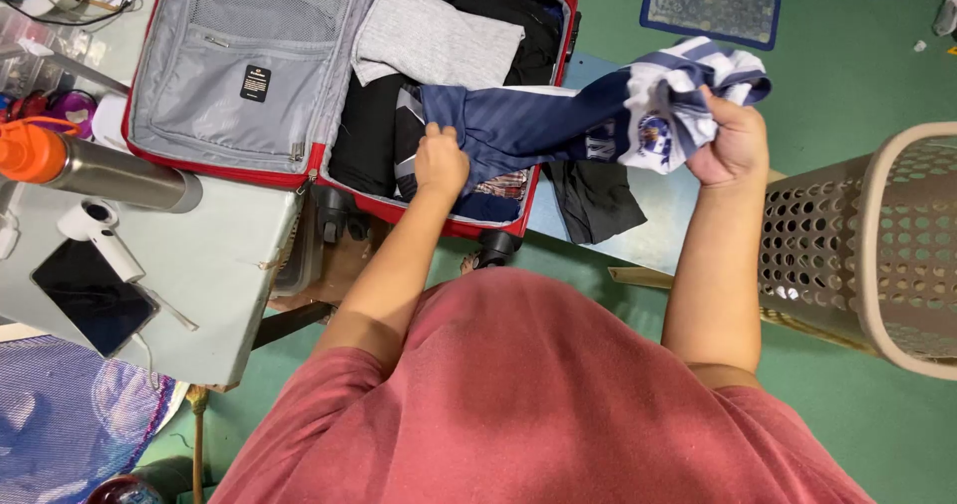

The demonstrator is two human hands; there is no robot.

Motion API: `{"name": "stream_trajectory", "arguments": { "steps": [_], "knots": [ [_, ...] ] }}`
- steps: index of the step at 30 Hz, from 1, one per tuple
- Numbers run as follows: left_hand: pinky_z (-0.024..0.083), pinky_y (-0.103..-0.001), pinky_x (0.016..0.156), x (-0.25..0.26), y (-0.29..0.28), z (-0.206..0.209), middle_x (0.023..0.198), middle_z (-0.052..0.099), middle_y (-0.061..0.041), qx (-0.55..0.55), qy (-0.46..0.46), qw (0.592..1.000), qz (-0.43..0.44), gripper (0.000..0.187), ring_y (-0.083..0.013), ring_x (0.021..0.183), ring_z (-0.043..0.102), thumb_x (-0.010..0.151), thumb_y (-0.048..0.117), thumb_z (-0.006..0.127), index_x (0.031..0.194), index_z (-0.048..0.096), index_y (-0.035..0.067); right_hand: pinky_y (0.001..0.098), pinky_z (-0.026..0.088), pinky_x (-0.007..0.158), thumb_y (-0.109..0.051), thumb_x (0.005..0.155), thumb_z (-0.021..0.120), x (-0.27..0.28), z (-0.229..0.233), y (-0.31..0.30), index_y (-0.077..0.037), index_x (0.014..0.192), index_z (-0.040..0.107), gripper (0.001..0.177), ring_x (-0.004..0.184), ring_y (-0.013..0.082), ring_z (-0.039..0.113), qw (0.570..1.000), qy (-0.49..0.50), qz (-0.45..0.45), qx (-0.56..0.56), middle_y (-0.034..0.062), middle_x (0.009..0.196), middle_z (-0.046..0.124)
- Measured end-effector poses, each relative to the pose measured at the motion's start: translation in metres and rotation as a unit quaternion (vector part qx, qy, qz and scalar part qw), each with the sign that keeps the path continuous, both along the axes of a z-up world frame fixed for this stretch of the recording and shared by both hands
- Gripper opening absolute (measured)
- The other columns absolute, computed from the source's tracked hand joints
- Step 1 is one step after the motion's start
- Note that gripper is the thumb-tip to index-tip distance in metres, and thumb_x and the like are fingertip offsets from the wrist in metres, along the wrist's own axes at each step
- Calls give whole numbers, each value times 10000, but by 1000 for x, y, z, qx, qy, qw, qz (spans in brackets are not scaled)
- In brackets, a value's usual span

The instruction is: Sort clothes from a suitcase into a laundry basket.

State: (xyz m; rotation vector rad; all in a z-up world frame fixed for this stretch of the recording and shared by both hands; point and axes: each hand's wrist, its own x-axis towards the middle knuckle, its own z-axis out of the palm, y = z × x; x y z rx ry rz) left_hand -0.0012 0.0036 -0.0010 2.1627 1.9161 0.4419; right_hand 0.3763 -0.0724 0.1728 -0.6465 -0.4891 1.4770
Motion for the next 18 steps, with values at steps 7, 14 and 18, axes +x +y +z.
{"name": "stream_trajectory", "arguments": {
  "steps": [7, 14, 18],
  "knots": [
    [516, -432, 733, -75, 30, 13, 865, 641, -73, -252, -715, 634, 153, 202, -262, 759, 608, 783, 54, 613, 972, 675, 91, 502, 556, 1159, 53, 1008, 554, 21, -1, 0, 99, 1278, 594, 277, 1179, 356, 707, 999, 25, -45, -11, 236, 1238, 691],
    [415, -392, 615, -164, 35, -62, 723, 558, -23, -91, -630, 715, 290, 196, -209, 676, 553, 896, 170, 652, 957, 507, 52, 490, 606, 1003, 34, 945, 580, -33, -9, 42, 80, 1166, 616, 229, 1068, 347, 727, 992, -48, -78, -90, 207, 1123, 708],
    [554, -432, 743, -128, 11, -20, 872, 691, -88, 137, -336, 920, 151, 565, -292, 792, 672, 728, 289, 866, 1151, 566, 65, 416, 594, 767, -108, 930, 710, -140, -8, 64, -8, 1143, 634, 247, 909, 252, 697, 949, -277, 46, -143, 83, 1016, 705]
  ]
}}
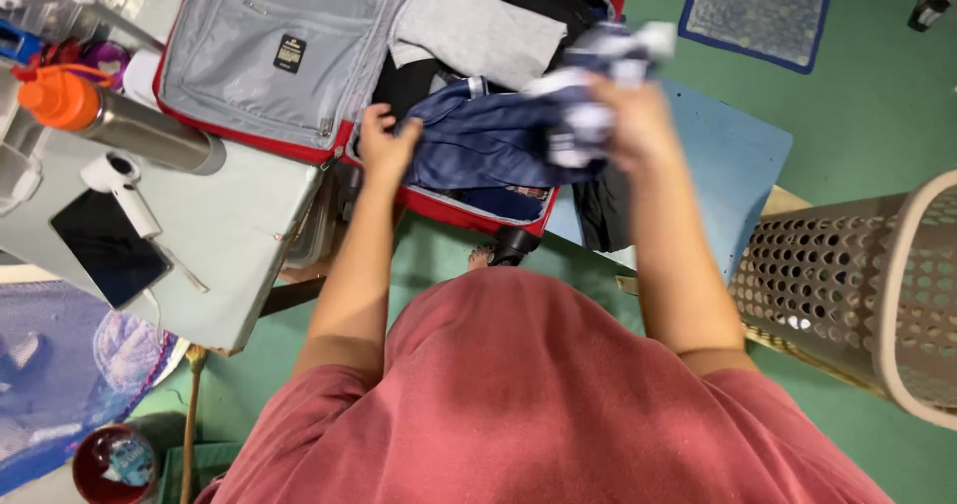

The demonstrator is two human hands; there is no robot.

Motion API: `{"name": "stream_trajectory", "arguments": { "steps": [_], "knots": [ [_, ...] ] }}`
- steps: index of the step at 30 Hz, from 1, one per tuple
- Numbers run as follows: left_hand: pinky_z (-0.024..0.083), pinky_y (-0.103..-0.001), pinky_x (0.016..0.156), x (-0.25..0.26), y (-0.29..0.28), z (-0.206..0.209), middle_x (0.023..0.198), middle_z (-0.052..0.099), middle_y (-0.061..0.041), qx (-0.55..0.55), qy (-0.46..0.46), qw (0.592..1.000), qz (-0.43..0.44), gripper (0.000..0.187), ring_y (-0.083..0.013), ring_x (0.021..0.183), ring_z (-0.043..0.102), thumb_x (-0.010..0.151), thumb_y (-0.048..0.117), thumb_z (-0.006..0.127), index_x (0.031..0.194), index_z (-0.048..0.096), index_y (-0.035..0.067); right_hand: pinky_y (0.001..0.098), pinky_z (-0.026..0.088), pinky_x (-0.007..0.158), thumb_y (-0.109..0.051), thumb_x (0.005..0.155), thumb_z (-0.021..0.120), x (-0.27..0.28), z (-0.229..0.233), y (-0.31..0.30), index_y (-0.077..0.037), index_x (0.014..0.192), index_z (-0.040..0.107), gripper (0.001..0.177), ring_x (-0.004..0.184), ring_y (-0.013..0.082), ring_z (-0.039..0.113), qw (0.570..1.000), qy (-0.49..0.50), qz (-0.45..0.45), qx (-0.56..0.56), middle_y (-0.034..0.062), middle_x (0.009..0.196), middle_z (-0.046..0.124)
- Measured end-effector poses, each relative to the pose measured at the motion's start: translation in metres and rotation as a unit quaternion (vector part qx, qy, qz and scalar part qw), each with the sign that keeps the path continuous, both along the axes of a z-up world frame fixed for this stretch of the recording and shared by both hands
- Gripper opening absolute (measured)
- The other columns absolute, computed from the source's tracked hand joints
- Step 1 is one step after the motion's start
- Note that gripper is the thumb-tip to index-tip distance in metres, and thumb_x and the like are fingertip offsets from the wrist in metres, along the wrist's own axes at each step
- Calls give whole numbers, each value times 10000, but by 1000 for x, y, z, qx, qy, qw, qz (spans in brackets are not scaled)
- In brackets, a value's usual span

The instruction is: Sort clothes from a suitcase into a laundry basket.

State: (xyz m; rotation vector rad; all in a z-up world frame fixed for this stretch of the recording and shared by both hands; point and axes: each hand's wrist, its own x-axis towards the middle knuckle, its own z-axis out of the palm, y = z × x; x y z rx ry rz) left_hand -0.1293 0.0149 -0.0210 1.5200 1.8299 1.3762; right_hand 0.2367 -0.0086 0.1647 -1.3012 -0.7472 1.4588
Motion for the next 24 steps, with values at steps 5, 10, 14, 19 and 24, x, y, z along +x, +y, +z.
{"name": "stream_trajectory", "arguments": {
  "steps": [5, 10, 14, 19, 24],
  "knots": [
    [527, -455, 906, 34, -23, 62, 1200, 658, -172, -152, 138, 978, -22, 512, -359, 1097, 634, 818, 285, 764, 1274, 596, 122, 368, 573, 914, -315, 951, 711, -77, -15, 3, -58, 1368, 582, 506, 1094, 171, 682, 960, -56, 267, 61, -6, 1204, 708],
    [326, -397, 1093, 2, 32, -135, 1386, 490, -141, -122, -200, 962, -140, 457, -290, 1311, 429, 915, 309, 486, 1324, 449, 107, 341, 548, 1053, -314, 928, 851, -43, -133, 23, -26, 1366, 693, 547, 1220, 253, 706, 890, -408, 10, 201, 129, 1315, 721],
    [319, -443, 1144, -13, 47, -157, 1462, 554, -185, 9, 168, 973, -156, 509, -322, 1367, 460, 1023, 390, 449, 1422, 554, 91, 375, 571, 912, -339, 665, 934, -33, -113, -2, -19, 1324, 532, 836, 1090, 286, 684, 934, -343, -94, -35, 185, 1213, 637],
    [523, -410, 1010, -42, 43, -121, 1304, 685, -232, 39, -190, 980, -45, 317, -298, 1165, 651, 1045, 219, 524, 1268, 678, 54, 422, 558, 892, -425, 602, 964, -32, -108, -27, -44, 1206, 582, 810, 1027, 343, 669, 878, -470, -53, -71, 202, 1147, 625],
    [548, -326, 893, -46, 28, -10, 1150, 661, -132, 67, -154, 968, 185, 316, -230, 1034, 676, 899, -33, 555, 1209, 596, 15, 491, 474, 995, -572, 612, 979, -36, -86, -35, -72, 1157, 711, 787, 1272, 391, 482, 779, -613, 132, -11, 194, 1374, 469]
  ]
}}
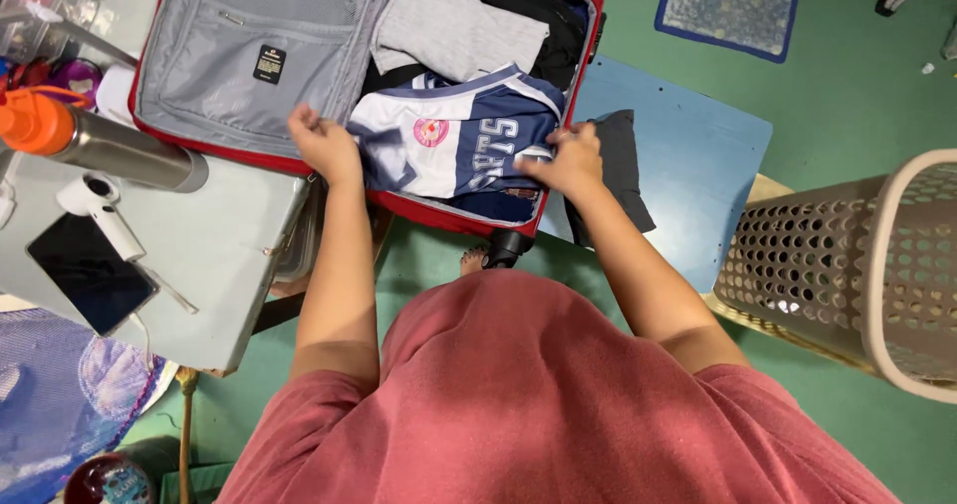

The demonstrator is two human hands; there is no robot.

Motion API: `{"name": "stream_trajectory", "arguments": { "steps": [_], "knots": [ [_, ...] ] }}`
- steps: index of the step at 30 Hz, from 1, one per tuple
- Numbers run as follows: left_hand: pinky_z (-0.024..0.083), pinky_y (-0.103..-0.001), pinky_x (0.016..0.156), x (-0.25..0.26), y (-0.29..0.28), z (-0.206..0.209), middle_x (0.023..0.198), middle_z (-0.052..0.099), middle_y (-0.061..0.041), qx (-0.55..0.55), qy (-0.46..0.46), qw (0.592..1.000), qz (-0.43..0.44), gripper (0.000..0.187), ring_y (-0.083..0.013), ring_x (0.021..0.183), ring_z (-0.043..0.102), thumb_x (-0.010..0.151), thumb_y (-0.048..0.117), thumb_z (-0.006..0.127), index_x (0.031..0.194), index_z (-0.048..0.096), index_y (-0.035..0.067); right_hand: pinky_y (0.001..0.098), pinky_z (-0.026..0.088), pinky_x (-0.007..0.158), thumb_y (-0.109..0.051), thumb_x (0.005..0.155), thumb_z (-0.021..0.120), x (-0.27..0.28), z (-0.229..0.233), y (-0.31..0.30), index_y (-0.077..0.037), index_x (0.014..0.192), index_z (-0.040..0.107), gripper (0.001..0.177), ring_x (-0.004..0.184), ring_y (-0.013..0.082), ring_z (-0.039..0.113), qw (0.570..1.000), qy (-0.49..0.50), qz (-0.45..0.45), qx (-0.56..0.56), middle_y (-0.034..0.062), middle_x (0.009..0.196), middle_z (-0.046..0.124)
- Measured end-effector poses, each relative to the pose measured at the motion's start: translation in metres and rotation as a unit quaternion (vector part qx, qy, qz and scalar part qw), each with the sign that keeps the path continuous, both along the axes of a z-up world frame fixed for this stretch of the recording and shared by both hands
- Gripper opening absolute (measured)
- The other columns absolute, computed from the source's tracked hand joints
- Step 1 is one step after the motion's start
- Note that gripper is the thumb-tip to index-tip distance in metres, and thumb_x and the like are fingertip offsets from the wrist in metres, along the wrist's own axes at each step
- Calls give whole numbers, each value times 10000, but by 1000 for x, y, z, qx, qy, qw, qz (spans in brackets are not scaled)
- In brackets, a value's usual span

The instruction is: Sort clothes from a suitcase into a laundry basket.

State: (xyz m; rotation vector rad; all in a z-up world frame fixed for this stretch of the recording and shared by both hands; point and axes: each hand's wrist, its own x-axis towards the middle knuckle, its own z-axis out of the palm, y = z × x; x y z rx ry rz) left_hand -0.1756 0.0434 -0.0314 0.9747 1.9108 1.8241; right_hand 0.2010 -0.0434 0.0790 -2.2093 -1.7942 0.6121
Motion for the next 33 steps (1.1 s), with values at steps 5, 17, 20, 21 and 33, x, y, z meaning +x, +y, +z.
{"name": "stream_trajectory", "arguments": {
  "steps": [5, 17, 20, 21, 33],
  "knots": [
    [522, -353, 922, 54, -14, 67, 1153, 662, -132, -6, 149, 981, -123, 373, -280, 1061, 649, 817, -38, 657, 1181, 637, 41, 579, 421, 980, -403, 648, 906, -6, -14, -9, -111, 1130, 759, 582, 1357, 451, 399, 993, -75, 58, 70, 247, 1526, 374],
    [513, -496, 936, 185, -90, 100, 1152, 698, -227, 43, 272, 864, -422, 640, -430, 1089, 653, 634, 80, 757, 1258, 637, 2, 338, 534, 692, -235, 891, 811, -2, 42, -10, -47, 1028, 765, 238, 769, 239, 670, 935, 250, 191, 162, 73, 907, 673],
    [539, -452, 927, 174, -80, 116, 1132, 706, -232, 29, 203, 882, -425, 462, -427, 1075, 672, 774, -6, 679, 1233, 641, 10, 313, 540, 719, -213, 861, 834, 2, 57, -10, -38, 1137, 726, 345, 850, 209, 649, 906, 298, 210, 215, 85, 1016, 636],
    [547, -450, 907, 168, -77, 127, 1114, 700, -249, 37, 186, 881, -433, 441, -435, 1057, 678, 784, -8, 674, 1224, 631, -6, 305, 548, 747, -190, 833, 847, 1, 61, -10, -16, 1212, 685, 447, 913, 204, 638, 889, 293, 228, 268, 109, 1097, 603],
    [487, -242, 720, 155, -77, 199, 821, 666, -2, 54, -18, 918, -393, 200, -38, 804, 543, 994, 191, 760, 1011, 681, 8, 271, 522, 735, -356, 1005, 746, 2, 28, 18, -29, 1133, 691, 355, 797, 92, 614, 913, 328, -96, 223, 20, 873, 684]
  ]
}}
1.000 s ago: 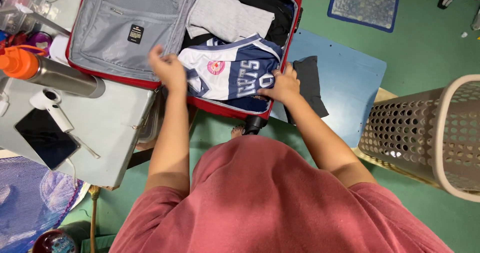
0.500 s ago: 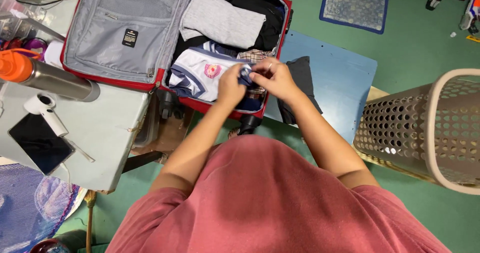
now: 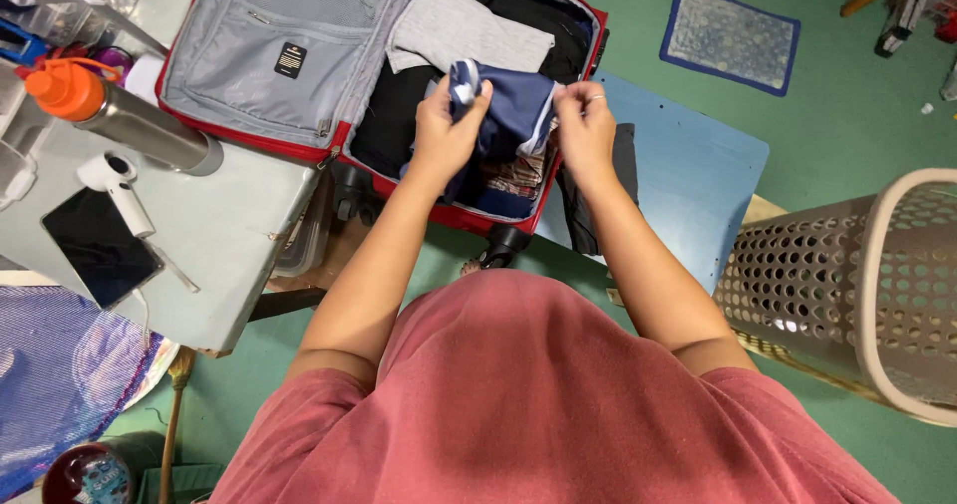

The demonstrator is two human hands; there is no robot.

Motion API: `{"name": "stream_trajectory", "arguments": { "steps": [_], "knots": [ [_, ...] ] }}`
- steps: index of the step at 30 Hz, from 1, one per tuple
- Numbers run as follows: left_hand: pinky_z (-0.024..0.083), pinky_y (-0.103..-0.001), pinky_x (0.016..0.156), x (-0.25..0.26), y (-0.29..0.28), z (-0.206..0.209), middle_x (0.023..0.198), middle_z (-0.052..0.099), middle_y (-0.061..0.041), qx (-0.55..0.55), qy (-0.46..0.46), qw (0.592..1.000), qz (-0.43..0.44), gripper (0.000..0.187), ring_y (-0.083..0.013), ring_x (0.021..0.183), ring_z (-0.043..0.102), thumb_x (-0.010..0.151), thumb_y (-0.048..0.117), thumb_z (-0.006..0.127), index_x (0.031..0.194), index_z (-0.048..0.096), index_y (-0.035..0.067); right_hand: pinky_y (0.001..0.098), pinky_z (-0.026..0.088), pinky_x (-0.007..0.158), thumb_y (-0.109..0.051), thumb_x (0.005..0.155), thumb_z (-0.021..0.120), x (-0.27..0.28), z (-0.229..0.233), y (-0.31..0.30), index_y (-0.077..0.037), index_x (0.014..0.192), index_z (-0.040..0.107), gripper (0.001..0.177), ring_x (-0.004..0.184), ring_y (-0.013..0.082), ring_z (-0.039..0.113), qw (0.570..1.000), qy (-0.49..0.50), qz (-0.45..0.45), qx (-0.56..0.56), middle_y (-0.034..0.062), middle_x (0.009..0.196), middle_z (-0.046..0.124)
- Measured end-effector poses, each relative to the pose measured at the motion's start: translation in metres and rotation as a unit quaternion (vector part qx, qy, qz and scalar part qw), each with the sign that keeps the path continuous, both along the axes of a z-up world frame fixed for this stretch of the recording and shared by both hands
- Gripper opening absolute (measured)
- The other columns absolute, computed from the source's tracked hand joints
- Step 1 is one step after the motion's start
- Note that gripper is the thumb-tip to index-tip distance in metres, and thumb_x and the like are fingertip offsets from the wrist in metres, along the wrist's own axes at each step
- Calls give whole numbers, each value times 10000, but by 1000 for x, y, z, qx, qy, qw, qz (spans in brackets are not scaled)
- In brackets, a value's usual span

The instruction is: Sort clothes from a suitcase into a laundry basket.

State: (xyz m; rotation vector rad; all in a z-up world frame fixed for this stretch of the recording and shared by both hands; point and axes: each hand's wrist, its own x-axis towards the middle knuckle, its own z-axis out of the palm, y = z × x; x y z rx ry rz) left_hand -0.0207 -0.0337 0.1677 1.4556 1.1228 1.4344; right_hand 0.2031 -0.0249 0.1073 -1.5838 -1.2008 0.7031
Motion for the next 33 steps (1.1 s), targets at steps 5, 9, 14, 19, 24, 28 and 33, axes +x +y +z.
{"name": "stream_trajectory", "arguments": {
  "steps": [5, 9, 14, 19, 24, 28, 33],
  "knots": [
    [479, -237, 745, -14, 12, 2, 891, 657, 51, -54, -78, 992, -78, 213, -42, 834, 548, 1007, 212, 738, 1019, 706, 1, 260, 515, 695, -325, 894, 791, -24, 78, 1, -92, 1358, 505, 593, 782, 83, 632, 978, 94, 121, -138, -18, 886, 644],
    [523, -275, 855, -35, 39, 2, 1032, 699, 2, -92, -8, 989, -112, 312, -94, 943, 622, 949, 207, 752, 1159, 655, -2, 242, 550, 764, -19, 818, 731, -11, 58, 45, -97, 1408, 513, 634, 768, 99, 659, 968, 145, 201, -25, 39, 855, 679],
    [494, -340, 998, -70, 99, 4, 1214, 645, -99, 77, 103, 991, -37, 442, -204, 1128, 626, 942, 59, 707, 1345, 544, -17, 227, 495, 815, 71, 996, 696, 7, 106, 62, -8, 1358, 625, 378, 892, 72, 578, 935, 247, 194, 163, -3, 1064, 651],
    [479, -331, 840, -69, 63, 91, 949, 704, -133, 50, 132, 989, -34, 128, -237, 878, 606, 989, 56, 677, 1101, 695, -3, 231, 430, 740, 70, 1086, 681, 17, 143, 27, -10, 1134, 679, 94, 820, 81, 547, 873, 239, 229, 358, 18, 977, 650],
    [497, -299, 1003, -86, 22, 60, 1154, 744, -85, 120, 135, 960, -212, 428, -189, 1107, 681, 791, -64, 744, 1206, 727, 36, 256, 566, 931, 15, 861, 790, 37, 160, -40, -54, 1176, 672, 343, 1040, 100, 678, 906, 146, 391, 72, 11, 1127, 724],
    [518, -269, 959, -103, 5, -78, 1137, 771, -50, -130, 194, 907, -352, 406, -126, 1027, 675, 777, 38, 812, 1178, 767, 82, 250, 569, 802, -12, 822, 778, 51, 81, -54, -35, 1091, 741, 273, 865, 91, 710, 850, 83, 469, -224, 26, 966, 774],
    [464, -244, 954, -106, -17, -142, 1104, 786, -26, -395, 182, 796, -422, 335, -97, 1036, 665, 830, 114, 809, 1157, 770, 54, 225, 500, 798, -2, 885, 734, 44, 22, -52, -1, 1122, 741, 238, 841, 66, 637, 780, 111, 519, -330, 5, 945, 750]
  ]
}}
